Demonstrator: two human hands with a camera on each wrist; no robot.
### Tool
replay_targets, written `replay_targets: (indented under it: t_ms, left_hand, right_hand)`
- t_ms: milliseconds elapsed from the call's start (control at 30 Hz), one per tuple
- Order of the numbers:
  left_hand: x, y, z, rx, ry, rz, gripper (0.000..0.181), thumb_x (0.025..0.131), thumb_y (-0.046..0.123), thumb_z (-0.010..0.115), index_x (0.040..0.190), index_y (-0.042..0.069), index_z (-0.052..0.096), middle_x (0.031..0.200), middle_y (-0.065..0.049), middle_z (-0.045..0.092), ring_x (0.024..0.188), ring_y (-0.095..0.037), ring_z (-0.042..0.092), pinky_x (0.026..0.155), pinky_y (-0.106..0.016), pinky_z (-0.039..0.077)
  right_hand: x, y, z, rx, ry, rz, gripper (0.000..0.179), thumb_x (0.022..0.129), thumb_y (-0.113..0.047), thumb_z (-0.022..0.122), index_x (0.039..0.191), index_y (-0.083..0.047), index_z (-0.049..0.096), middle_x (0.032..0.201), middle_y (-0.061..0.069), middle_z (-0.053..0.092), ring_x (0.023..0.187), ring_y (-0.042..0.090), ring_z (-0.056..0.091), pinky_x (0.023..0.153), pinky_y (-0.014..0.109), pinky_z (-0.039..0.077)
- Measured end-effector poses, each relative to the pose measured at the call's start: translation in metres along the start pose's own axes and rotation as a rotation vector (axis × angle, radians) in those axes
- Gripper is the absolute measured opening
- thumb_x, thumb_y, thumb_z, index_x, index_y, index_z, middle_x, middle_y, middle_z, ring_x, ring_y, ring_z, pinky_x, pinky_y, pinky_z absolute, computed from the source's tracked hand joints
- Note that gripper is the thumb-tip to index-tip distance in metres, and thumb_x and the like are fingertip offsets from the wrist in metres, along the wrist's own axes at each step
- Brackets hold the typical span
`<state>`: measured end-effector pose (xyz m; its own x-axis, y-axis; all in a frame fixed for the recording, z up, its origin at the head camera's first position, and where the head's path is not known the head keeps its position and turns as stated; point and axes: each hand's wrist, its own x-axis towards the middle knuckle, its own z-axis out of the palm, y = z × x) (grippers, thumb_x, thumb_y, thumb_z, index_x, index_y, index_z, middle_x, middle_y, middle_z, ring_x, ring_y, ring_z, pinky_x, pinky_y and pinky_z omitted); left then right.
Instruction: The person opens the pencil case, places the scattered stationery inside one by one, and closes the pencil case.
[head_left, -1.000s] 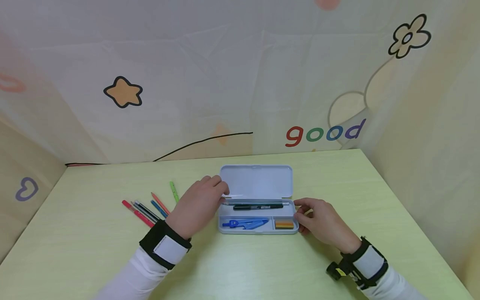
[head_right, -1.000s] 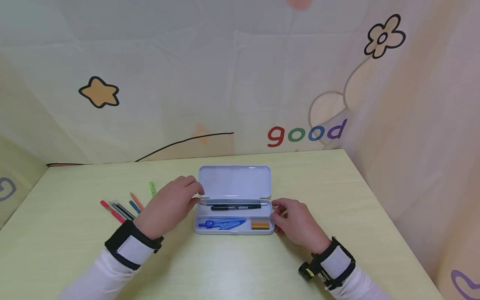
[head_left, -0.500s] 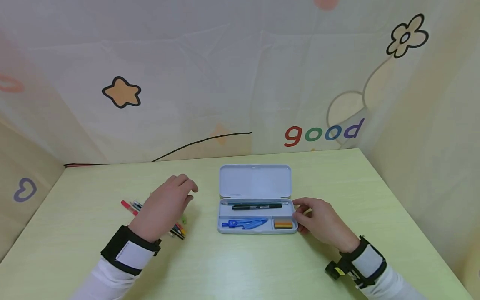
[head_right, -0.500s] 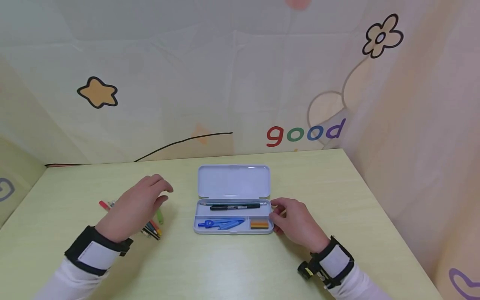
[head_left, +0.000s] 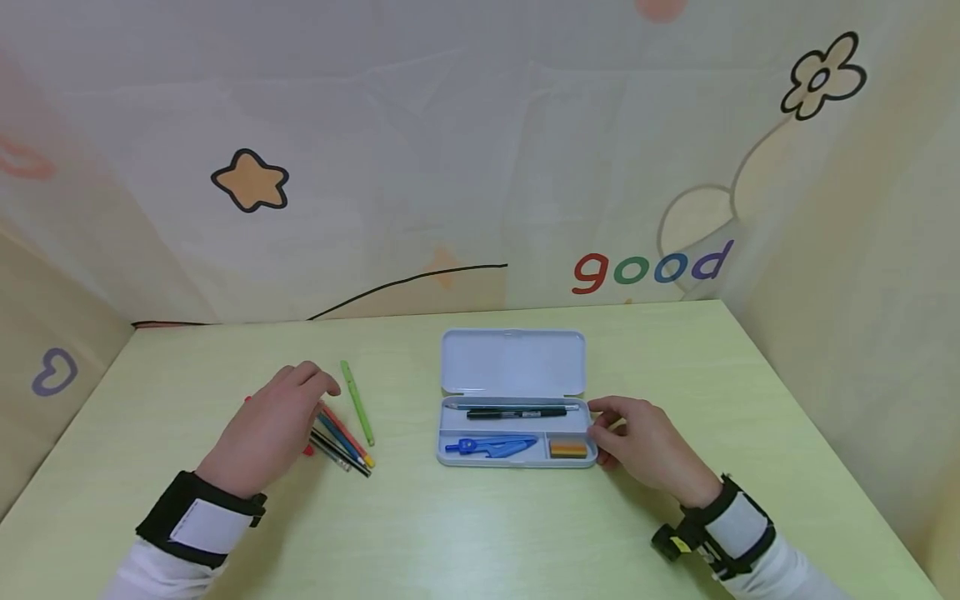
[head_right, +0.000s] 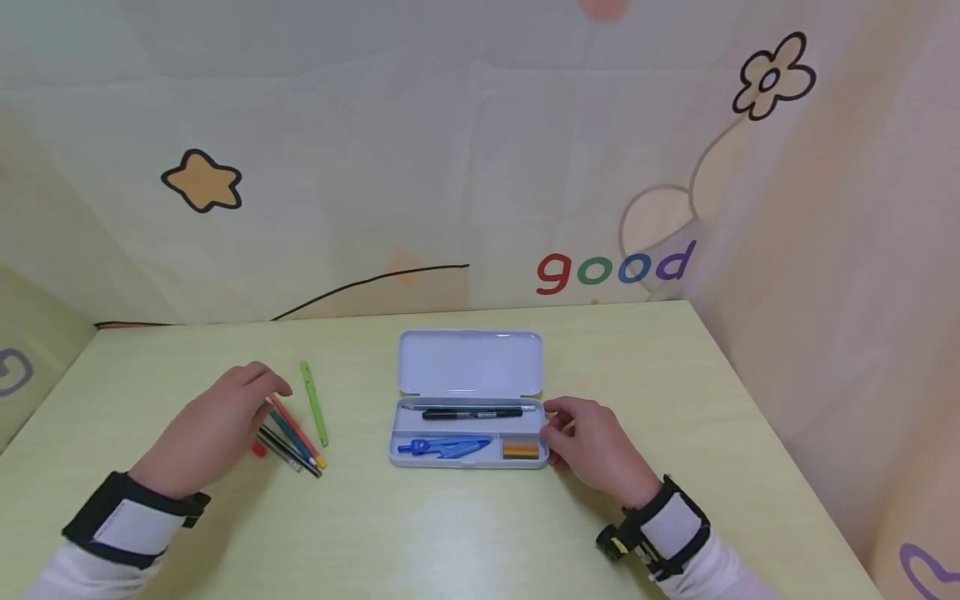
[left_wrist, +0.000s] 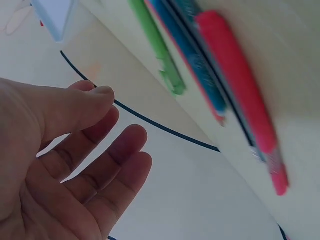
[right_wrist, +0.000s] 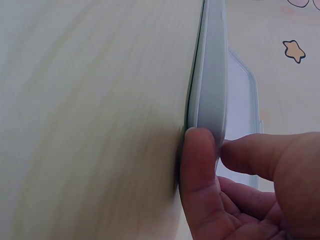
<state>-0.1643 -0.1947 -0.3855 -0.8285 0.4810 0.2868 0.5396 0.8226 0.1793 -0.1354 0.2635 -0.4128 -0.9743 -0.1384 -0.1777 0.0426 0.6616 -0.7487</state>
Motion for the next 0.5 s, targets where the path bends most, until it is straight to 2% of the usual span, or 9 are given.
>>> replay_targets:
  t_ms: [167, 367, 500]
  left_hand:
    - [-0.016, -0.016, 0.001, 0.016, -0.01, -0.025, 0.043, 0.077, -0.023, 0.071, 0.111, 0.003, 0.07, 0.111, -0.01, 0.065, 0.102, -0.033, 0.061, 0.084, -0.047, 0.057]
    - [-0.024, -0.031, 0.004, 0.039, -0.019, -0.03, 0.04, 0.078, -0.023, 0.07, 0.111, 0.001, 0.07, 0.112, -0.013, 0.066, 0.103, -0.036, 0.064, 0.086, -0.051, 0.058]
    - [-0.028, -0.037, 0.006, 0.043, -0.04, -0.057, 0.033, 0.081, -0.02, 0.074, 0.105, 0.002, 0.071, 0.109, -0.013, 0.066, 0.103, -0.036, 0.064, 0.086, -0.052, 0.058]
  right_hand:
    - [0.001, 0.0, 0.001, 0.005, -0.013, 0.002, 0.04, 0.103, -0.006, 0.068, 0.141, 0.005, 0.06, 0.103, 0.012, 0.065, 0.071, 0.02, 0.067, 0.065, 0.029, 0.061]
    - [0.001, 0.0, 0.0, -0.012, -0.01, -0.003, 0.041, 0.104, -0.008, 0.067, 0.142, 0.005, 0.06, 0.104, 0.013, 0.066, 0.073, 0.02, 0.067, 0.064, 0.029, 0.06]
    - [0.001, -0.001, -0.001, -0.03, -0.015, 0.009, 0.042, 0.104, -0.009, 0.068, 0.143, 0.005, 0.059, 0.105, 0.012, 0.066, 0.074, 0.02, 0.068, 0.065, 0.029, 0.06]
